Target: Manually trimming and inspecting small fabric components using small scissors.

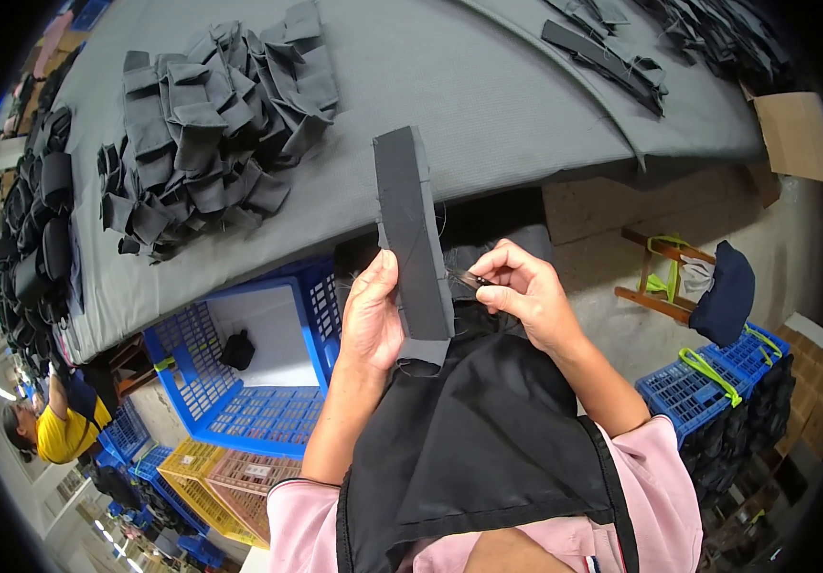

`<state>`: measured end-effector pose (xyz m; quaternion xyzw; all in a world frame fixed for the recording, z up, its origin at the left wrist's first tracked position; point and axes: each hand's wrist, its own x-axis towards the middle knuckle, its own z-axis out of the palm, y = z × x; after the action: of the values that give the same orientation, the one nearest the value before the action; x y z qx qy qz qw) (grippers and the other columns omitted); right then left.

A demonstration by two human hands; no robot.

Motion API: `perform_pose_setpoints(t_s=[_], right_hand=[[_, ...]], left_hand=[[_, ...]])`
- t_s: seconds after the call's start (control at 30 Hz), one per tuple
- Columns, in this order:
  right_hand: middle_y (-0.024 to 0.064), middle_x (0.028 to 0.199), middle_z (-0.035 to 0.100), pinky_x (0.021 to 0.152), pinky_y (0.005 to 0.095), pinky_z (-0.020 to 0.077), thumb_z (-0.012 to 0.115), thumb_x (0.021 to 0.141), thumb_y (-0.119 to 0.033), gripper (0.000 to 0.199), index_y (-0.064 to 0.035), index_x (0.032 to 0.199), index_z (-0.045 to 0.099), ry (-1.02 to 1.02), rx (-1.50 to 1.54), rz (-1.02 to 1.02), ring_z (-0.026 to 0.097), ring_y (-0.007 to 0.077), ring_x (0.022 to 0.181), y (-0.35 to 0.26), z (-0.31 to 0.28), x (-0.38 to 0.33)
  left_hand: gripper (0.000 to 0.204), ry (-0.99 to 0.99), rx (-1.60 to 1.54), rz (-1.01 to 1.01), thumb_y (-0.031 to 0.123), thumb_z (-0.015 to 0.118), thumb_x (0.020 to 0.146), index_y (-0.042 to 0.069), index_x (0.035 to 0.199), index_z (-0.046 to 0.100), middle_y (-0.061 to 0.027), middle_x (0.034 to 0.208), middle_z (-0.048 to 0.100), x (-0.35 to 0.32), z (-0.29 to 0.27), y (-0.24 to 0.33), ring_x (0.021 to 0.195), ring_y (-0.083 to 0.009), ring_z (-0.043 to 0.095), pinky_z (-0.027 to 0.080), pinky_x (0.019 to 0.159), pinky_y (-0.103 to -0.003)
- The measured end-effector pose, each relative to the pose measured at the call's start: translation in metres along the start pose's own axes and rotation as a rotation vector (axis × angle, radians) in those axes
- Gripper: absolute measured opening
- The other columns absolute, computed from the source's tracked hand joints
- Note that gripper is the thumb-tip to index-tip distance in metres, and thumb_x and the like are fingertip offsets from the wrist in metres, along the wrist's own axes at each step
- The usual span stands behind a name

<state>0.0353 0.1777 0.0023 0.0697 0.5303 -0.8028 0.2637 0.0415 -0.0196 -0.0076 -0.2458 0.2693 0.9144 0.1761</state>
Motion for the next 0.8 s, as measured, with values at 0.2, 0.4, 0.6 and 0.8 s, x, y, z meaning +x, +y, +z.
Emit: perform_pose_setpoints(t_s=[0.2,0.4,0.6,0.8], right_hand=[[0.0013,0.089,0.047,0.064,0.0222,0.0435,0.069,0.078,-0.007,0.022,0.0008,0.096,0.059,-0.042,0.091,-0.034,0.049,0.0089,0.075,0.003,0.003,0.004],[0.0018,0.089,0.047,0.061,0.0209,0.0414,0.071,0.077,-0.01,0.023,0.0,0.095,0.06,0.004,-0.169,-0.241,0.048,0.0088,0.074,0.004,0.001,0.003],[0.0034,0.084,0.053,0.057,0.0224,0.0405,0.071,0.073,-0.004,0.02,-0.002,0.091,0.062,0.108,-0.6,-0.43,0.052,0.01,0.067,-0.01,0.006,-0.001],[0.0053,0.076,0.055,0.052,0.0241,0.0414,0.073,0.067,-0.002,0.022,-0.0027,0.088,0.064,0.17,-0.844,-0.671,0.052,0.0133,0.061,-0.01,0.006,0.001]], left_hand=[[0.031,-0.038,0.005,-0.003,0.024,0.045,0.097,-0.002,0.113,0.052,-0.0158,0.1,0.061,0.0,-0.006,-0.002,0.086,-0.0252,0.063,0.055,0.078,-0.039],[0.03,-0.026,-0.017,-0.015,0.023,0.045,0.097,-0.001,0.114,0.052,-0.0146,0.101,0.061,0.0,0.0,0.0,0.086,-0.0246,0.064,0.055,0.077,-0.038],[0.03,0.018,-0.072,-0.031,0.022,0.044,0.097,-0.001,0.115,0.052,-0.0139,0.1,0.062,-0.001,0.002,0.0,0.088,-0.023,0.064,0.057,0.076,-0.037],[0.032,0.02,-0.01,-0.008,0.023,0.045,0.097,-0.002,0.116,0.052,-0.0137,0.101,0.063,0.0,0.004,0.0,0.088,-0.0224,0.064,0.057,0.075,-0.036]])
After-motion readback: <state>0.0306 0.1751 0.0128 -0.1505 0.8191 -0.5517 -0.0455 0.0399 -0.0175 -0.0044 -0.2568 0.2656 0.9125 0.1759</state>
